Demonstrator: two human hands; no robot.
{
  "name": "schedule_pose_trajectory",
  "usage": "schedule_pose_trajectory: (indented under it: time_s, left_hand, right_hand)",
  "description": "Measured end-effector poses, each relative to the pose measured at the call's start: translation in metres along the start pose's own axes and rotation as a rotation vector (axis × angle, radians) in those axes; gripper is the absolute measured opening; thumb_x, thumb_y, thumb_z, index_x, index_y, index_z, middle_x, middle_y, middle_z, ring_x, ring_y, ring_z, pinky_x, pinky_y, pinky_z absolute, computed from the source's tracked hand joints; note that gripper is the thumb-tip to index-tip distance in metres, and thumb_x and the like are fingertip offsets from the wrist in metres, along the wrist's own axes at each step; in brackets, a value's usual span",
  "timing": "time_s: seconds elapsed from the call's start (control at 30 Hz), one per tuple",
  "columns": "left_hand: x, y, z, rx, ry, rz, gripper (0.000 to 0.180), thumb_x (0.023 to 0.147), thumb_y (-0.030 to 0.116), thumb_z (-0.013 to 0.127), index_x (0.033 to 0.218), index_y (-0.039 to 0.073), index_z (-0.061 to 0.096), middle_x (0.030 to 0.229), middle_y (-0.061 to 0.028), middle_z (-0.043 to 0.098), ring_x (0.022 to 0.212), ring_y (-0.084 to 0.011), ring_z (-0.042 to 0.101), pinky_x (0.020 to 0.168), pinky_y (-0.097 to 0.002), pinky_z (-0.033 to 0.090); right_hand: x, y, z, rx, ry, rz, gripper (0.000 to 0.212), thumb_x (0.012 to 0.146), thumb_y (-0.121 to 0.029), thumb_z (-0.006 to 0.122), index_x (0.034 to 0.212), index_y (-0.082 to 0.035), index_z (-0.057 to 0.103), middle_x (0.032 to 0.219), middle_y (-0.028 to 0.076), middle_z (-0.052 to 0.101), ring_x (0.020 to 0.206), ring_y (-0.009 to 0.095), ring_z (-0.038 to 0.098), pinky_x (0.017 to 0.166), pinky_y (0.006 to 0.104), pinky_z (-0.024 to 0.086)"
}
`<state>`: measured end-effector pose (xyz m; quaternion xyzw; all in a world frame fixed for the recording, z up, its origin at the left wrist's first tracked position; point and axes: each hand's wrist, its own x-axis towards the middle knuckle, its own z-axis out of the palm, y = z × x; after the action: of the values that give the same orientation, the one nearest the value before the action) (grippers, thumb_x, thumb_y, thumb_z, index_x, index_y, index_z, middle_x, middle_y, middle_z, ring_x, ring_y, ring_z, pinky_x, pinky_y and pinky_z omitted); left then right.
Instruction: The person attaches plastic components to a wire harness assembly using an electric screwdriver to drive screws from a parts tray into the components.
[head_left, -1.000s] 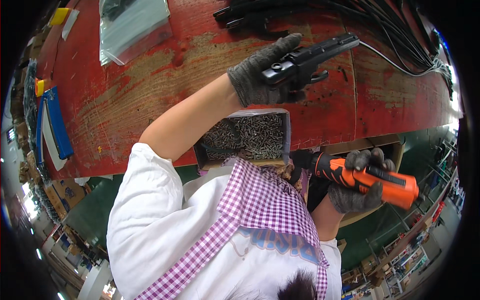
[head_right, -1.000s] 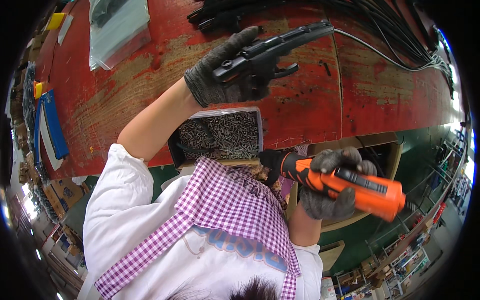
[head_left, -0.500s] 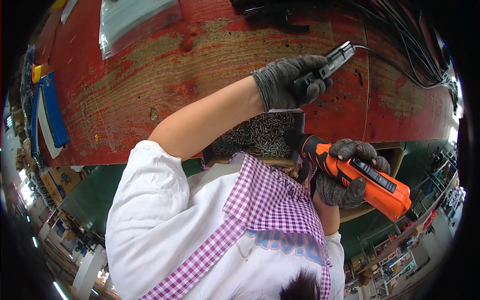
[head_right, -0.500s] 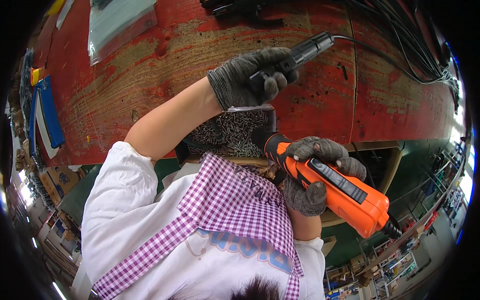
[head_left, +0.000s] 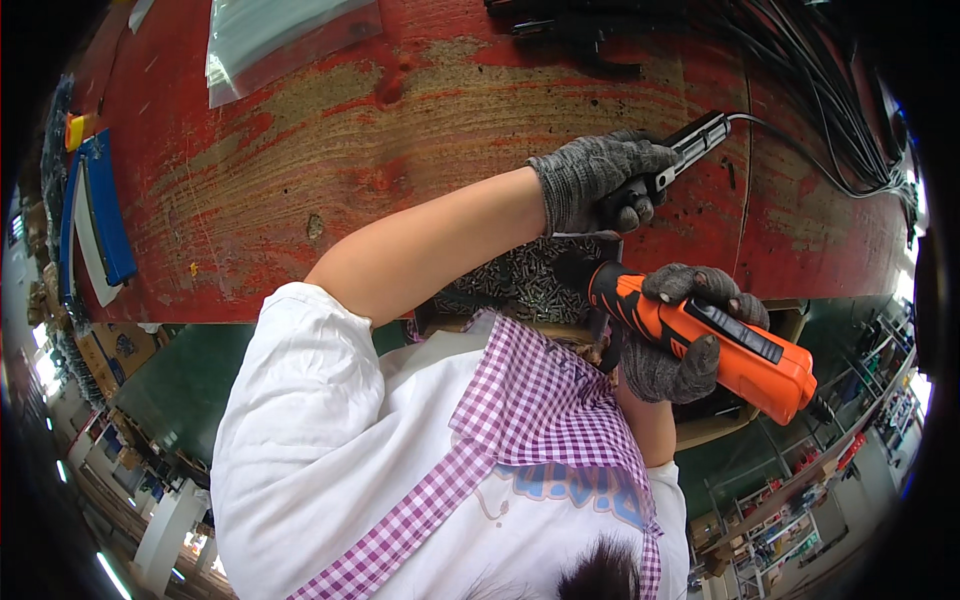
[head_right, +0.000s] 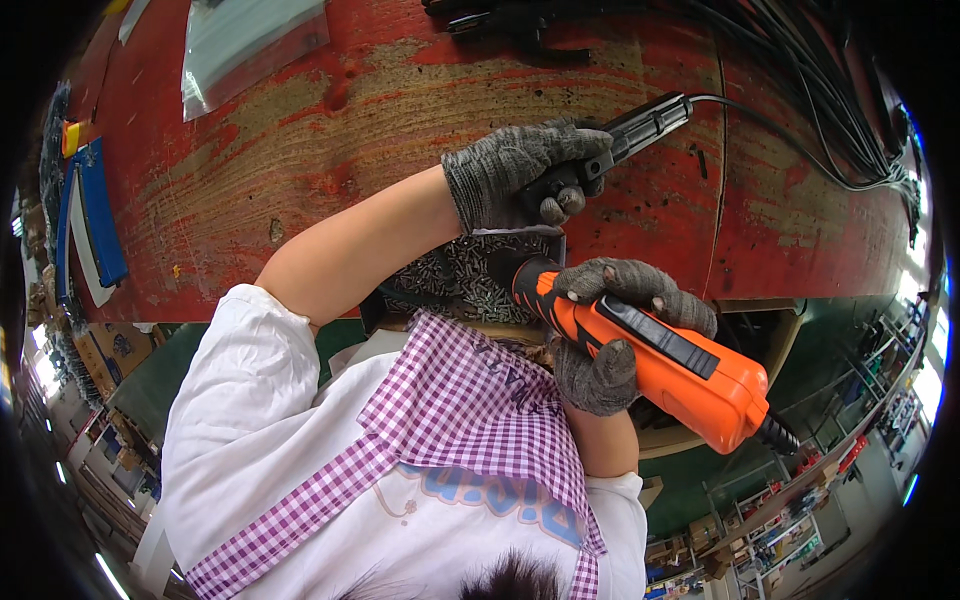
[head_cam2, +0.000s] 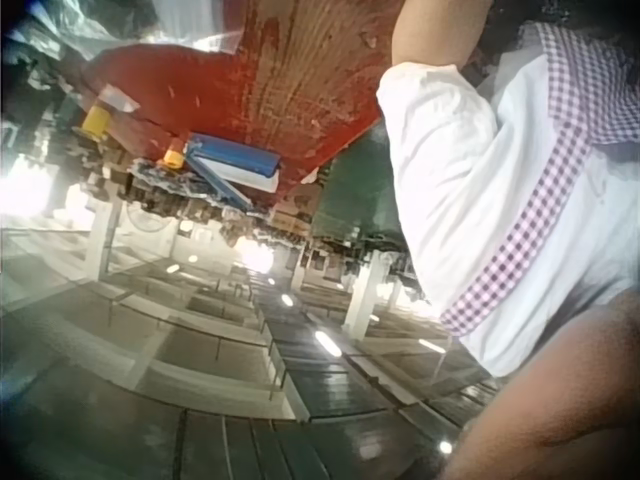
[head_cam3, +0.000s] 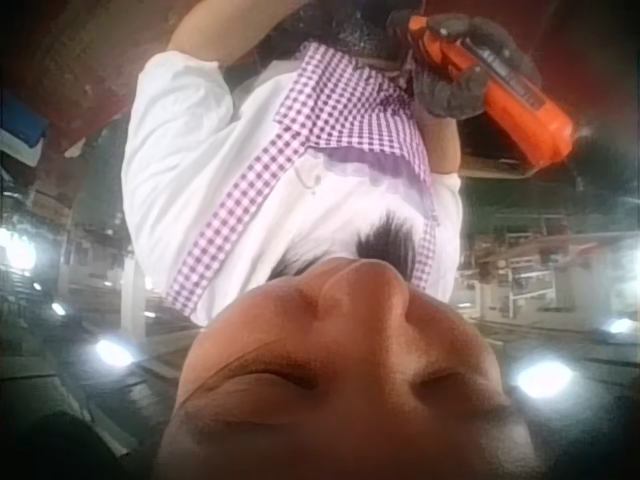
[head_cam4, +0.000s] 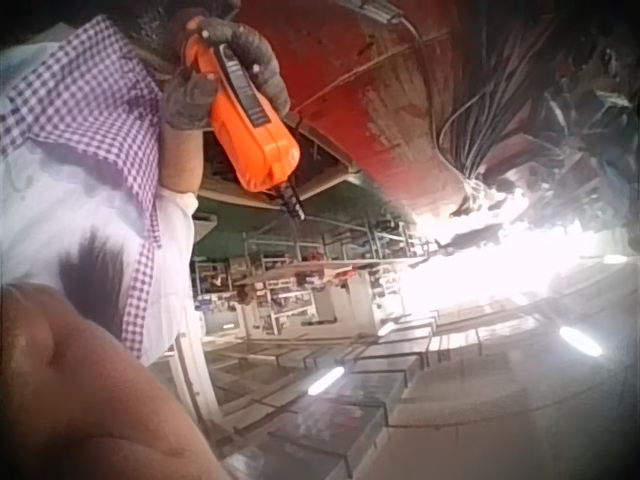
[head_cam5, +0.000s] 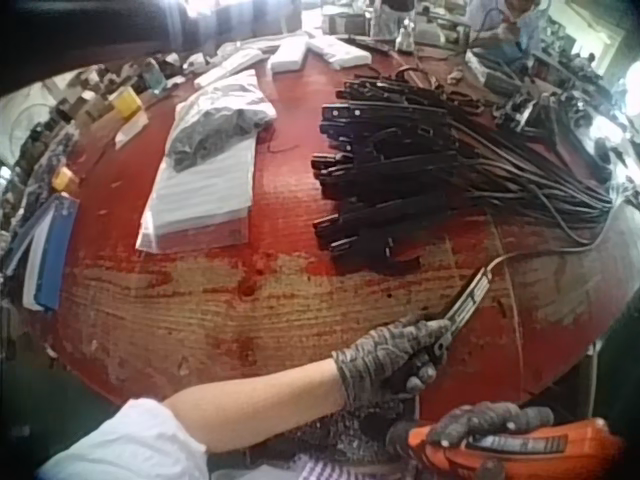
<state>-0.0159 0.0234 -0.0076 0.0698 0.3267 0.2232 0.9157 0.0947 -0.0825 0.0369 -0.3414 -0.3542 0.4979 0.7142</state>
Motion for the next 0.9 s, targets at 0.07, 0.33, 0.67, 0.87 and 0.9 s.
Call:
schedule_pose_trajectory:
  time_s: [0.07,0.33,0.67,0.87,0.9]
  left_hand:
    - [-0.001,0.0,0.0,-0.002,0.013,0.008,0.018,0.081,0.026,0.057,0.079,0.009,0.049,0.066,-0.0004,0.048,0.046,-0.0037,0.044,0.034,-0.0143,0.036]
    - [0.0,0.002,-0.002,-0.058,-0.017,-0.06,0.02,0.078,0.025,0.059,0.084,0.009,0.047,0.069,-0.0024,0.051,0.045,-0.0045,0.046,0.033,-0.0141,0.035]
    - [-0.002,-0.003,-0.001,-0.099,-0.168,-0.054,0.032,0.083,0.042,0.048,0.084,0.01,0.047,0.063,-0.0027,0.051,0.042,-0.0071,0.047,0.03,-0.0149,0.036]
    - [-0.003,-0.006,-0.002,-0.038,-0.26,-0.018,0.033,0.083,0.046,0.046,0.088,0.013,0.045,0.063,-0.0049,0.053,0.041,-0.0073,0.048,0.03,-0.015,0.036]
    - [-0.004,-0.005,-0.001,-0.037,-0.261,-0.015,0.033,0.083,0.046,0.046,0.088,0.013,0.045,0.063,-0.0049,0.053,0.041,-0.0073,0.048,0.03,-0.015,0.036]
  right_hand:
    - [0.001,-0.001,0.0,0.002,0.002,-0.012,0.041,0.07,-0.016,0.066,0.099,-0.012,0.038,0.097,0.013,0.055,0.075,0.024,0.057,0.065,0.0375,0.05]
    - [0.013,-0.037,0.008,-0.001,0.071,-0.199,0.038,0.069,-0.019,0.062,0.098,-0.008,0.04,0.088,0.014,0.056,0.066,0.021,0.057,0.051,0.0315,0.049]
    - [0.039,-0.086,0.004,0.065,0.036,-0.427,0.04,0.07,-0.026,0.065,0.099,-0.006,0.046,0.092,0.007,0.053,0.067,0.015,0.056,0.055,0.0257,0.046]
    - [0.052,-0.094,-0.005,0.032,0.118,-0.543,0.035,0.071,-0.03,0.061,0.096,-0.008,0.05,0.09,0.006,0.052,0.066,0.015,0.055,0.054,0.0259,0.044]
    - [0.053,-0.094,-0.005,0.005,0.144,-0.545,0.034,0.07,-0.029,0.061,0.095,-0.008,0.051,0.09,0.005,0.052,0.066,0.016,0.055,0.054,0.0264,0.044]
